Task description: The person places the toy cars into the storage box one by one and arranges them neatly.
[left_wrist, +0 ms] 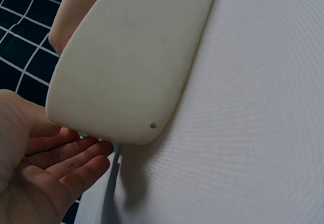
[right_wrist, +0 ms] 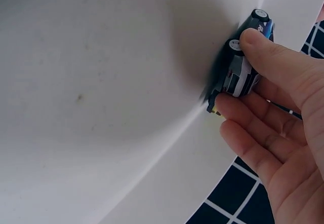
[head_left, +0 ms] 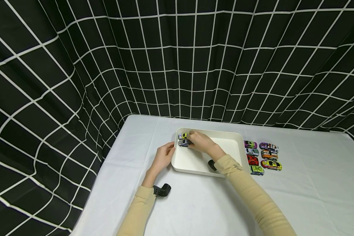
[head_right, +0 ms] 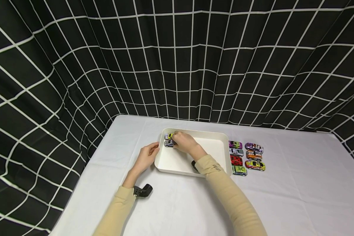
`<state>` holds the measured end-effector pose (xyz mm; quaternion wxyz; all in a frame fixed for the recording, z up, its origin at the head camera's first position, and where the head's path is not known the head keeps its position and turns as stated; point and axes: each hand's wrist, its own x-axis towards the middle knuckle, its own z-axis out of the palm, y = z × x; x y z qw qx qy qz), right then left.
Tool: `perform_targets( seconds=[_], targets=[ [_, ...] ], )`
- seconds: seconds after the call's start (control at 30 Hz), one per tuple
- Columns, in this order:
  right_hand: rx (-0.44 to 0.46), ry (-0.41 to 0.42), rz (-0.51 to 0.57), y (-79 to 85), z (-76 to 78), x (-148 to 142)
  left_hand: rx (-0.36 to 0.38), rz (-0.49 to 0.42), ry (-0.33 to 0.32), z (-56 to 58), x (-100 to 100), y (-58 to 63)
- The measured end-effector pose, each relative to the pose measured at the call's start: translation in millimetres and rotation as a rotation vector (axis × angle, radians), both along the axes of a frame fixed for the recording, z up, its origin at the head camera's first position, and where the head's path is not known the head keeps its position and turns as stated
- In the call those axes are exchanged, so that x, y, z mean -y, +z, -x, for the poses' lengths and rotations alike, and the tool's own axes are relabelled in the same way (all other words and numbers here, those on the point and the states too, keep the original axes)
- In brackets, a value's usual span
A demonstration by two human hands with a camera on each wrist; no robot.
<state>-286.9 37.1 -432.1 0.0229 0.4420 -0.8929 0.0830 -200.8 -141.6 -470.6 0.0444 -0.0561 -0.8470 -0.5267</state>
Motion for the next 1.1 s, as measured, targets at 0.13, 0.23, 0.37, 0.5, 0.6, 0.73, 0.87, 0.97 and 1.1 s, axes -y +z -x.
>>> perform_targets(
  seconds=[0.13, 0.23, 0.37, 0.5, 0.6, 0.73, 0.87, 0.97, 1.1],
  targets=[
    [-0.008, -0.010, 0.008, -0.9, -0.1, 1, 0.009, -0.006, 0.003, 0.5, 0, 0.4],
    [-0.017, -0.017, 0.013, -1.8, -0.1, 1, 0.011, -0.013, 0.006, 0.1, -1, 1.3],
    [-0.035, -0.015, 0.022, -3.2, 0.3, 2, 0.008, -0.015, 0.006, -0.5, 0, 1.5],
    [-0.046, -0.022, 0.026, -4.4, 0.8, 3, -0.005, -0.012, 0.002, -0.6, 0, 0.5],
    [-0.052, -0.026, 0.024, -4.4, 0.8, 3, -0.011, -0.009, 0.004, -0.5, 0, 0.5],
    [-0.062, -0.024, 0.024, -3.1, 0.3, 2, -0.011, -0.006, 0.008, -0.2, -1, 0.7],
    [-0.055, -0.024, 0.042, -0.9, -0.6, -1, 0.001, -0.006, 0.008, -0.3, -2, 1.3],
    [-0.055, -0.021, 0.050, 0.7, -1.6, -3, 0.006, -0.004, 0.010, -0.8, -2, 2.1],
    [-0.076, -0.004, 0.047, 3.2, -3.5, -7, 0.002, -0.001, 0.017, -1.3, -2, 2.8]
  ],
)
